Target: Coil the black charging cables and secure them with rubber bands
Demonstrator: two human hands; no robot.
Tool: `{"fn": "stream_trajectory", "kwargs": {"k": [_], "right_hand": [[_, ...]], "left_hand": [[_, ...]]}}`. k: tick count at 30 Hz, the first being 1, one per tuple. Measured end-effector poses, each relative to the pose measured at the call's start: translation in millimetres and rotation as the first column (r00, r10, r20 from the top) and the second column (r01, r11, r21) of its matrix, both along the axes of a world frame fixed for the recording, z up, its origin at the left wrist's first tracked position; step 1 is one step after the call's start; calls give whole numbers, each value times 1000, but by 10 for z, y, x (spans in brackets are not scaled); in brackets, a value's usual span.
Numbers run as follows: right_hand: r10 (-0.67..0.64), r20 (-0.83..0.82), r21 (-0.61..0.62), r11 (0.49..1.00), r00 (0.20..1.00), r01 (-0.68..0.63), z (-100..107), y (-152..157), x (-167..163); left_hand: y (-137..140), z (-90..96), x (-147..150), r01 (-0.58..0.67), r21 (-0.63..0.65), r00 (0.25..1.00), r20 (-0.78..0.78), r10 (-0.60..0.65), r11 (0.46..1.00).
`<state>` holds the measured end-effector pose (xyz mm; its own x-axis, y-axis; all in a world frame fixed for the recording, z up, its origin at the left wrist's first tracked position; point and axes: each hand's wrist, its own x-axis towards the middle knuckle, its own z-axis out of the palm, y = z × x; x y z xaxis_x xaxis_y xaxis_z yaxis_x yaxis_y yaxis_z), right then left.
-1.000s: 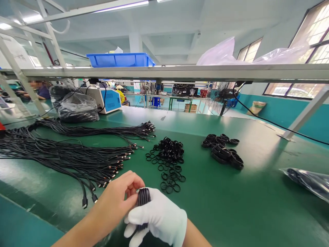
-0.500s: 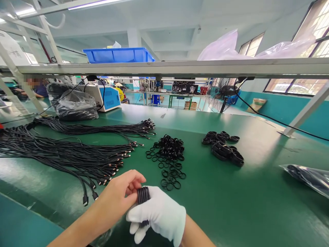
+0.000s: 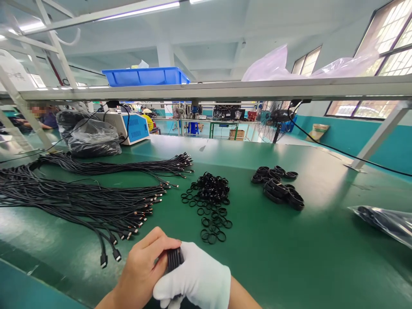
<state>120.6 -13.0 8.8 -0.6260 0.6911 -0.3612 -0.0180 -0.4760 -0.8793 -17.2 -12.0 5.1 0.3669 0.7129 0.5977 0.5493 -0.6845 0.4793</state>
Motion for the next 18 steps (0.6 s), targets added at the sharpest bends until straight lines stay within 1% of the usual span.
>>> {"fn": "stream_trajectory", "kwargs": {"k": [2,4,6,8,11,14,16,18], "right_hand": [[-15,-13,-37,999,1000,14,15,-4,-1],[-42,-77,-63,997,996,37,26,1,6],[-57,-152,-68,997,987,47,28,13,20],[-42,-180,-54,998,983,33,23,25,32],[-29,-157,-40,999,987,23,5,38,40],[-22,-160,-42,999,987,16,-13,47,40],[-22,-159,-46,999,987,15,-17,49,41],[-53,-149,-48,998,987,46,-9,46,45]], "left_hand": [[6,10,1,6,-43,1000,6,-6,999],[16,38,-9,4,-151,1000,1,-4,989],[18,63,-32,-4,-255,1000,-12,1,967],[9,64,-60,3,-299,1000,-26,-11,954],[-17,11,-81,13,-274,999,-47,-27,962],[-34,-57,-60,-16,-230,996,-87,-4,973],[-35,-76,-30,-46,-212,990,-143,16,976],[-32,-55,1,-78,-200,977,-210,35,977]]}}
